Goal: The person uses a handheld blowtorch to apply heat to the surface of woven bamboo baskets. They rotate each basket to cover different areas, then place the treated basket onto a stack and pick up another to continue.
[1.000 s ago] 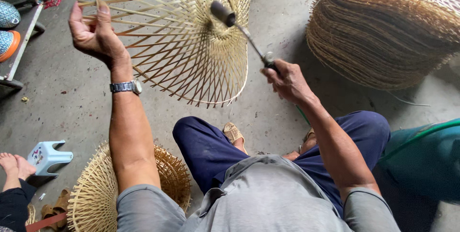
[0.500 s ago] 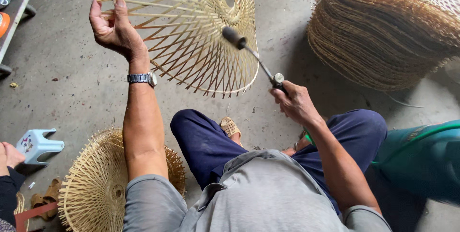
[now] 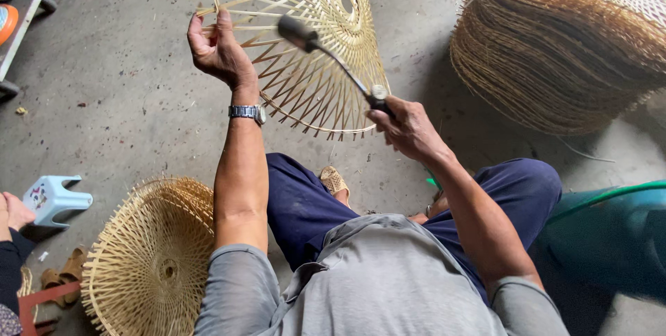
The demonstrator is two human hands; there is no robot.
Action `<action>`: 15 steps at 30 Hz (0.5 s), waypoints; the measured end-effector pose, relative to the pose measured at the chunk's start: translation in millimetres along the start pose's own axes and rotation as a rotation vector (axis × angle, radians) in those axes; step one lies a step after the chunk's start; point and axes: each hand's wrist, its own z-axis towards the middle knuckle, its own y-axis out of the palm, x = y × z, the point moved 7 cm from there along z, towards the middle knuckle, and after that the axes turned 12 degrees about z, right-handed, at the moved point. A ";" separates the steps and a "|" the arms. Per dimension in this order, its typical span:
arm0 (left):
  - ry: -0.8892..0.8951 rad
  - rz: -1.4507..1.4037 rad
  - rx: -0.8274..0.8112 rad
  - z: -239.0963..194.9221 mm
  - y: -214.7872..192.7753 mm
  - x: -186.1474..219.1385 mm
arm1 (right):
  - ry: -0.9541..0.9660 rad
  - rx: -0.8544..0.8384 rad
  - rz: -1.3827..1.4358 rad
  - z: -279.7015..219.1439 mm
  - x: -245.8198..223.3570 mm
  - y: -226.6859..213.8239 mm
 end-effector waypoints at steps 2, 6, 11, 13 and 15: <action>-0.024 -0.046 -0.002 2.7 -3.5 -6.7 | 0.035 0.059 0.001 -7.4 7.7 -5.7; -0.053 -0.114 -0.021 7.2 -3.1 -20.3 | 0.050 -0.046 0.003 -27.6 27.2 -3.2; -0.021 -0.126 -0.024 15.3 0.6 -21.3 | 0.095 0.065 0.034 -42.1 47.7 -6.4; -0.012 -0.160 -0.021 18.0 2.8 -17.1 | 0.117 0.044 0.031 -45.3 54.7 -3.2; -0.003 -0.158 -0.020 21.1 4.7 -11.6 | 0.173 -0.058 -0.039 -51.1 63.7 4.0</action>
